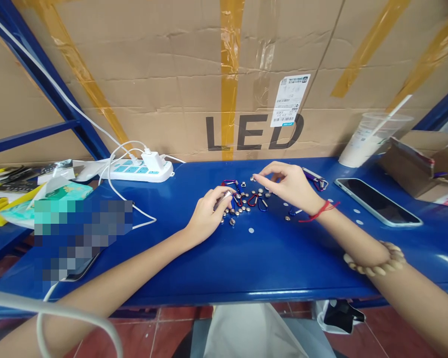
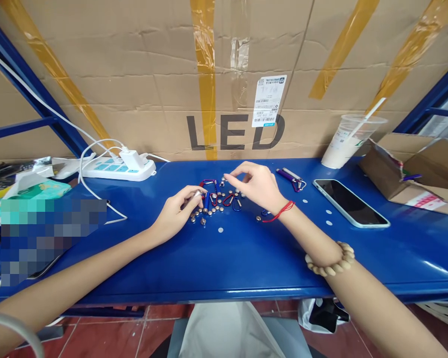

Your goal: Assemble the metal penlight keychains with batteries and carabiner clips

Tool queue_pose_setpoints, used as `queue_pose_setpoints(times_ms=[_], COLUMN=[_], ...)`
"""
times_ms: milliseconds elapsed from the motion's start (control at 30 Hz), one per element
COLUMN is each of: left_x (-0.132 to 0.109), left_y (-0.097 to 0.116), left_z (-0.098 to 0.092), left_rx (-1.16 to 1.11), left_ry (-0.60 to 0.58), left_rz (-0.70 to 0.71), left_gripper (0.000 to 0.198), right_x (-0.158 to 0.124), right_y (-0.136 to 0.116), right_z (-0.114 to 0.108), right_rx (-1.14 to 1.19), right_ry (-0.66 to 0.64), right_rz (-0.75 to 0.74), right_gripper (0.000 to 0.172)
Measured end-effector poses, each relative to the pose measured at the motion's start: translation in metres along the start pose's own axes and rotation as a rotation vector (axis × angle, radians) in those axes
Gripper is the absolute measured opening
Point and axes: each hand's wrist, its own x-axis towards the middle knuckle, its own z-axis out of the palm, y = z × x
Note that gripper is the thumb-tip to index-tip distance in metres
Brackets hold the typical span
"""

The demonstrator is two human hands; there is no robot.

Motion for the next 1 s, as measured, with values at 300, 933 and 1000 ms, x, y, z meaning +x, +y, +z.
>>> queue_pose_setpoints(times_ms=[300,933,1000], left_x=[-0.001,-0.002,-0.002], left_y=[0.000,0.003,0.003], left_z=[0.001,0.003,0.003], left_rx=[-0.022,-0.081,-0.091], left_ry=[0.026,0.003,0.002], left_rz=[-0.002,0.006,0.004], left_gripper=[0.024,0.022,0.023], right_x=[0.002,0.002,0.003], right_y=[0.028,0.031,0.033], right_z=[0.006,0.034,0.033], right_rx=[-0.346,-0.147,-0.163], right_ry=[-0.123,-0.324,-0.309], right_rz=[0.106,-0.266,-0.287], right_gripper=[0.030,0.033,0.030])
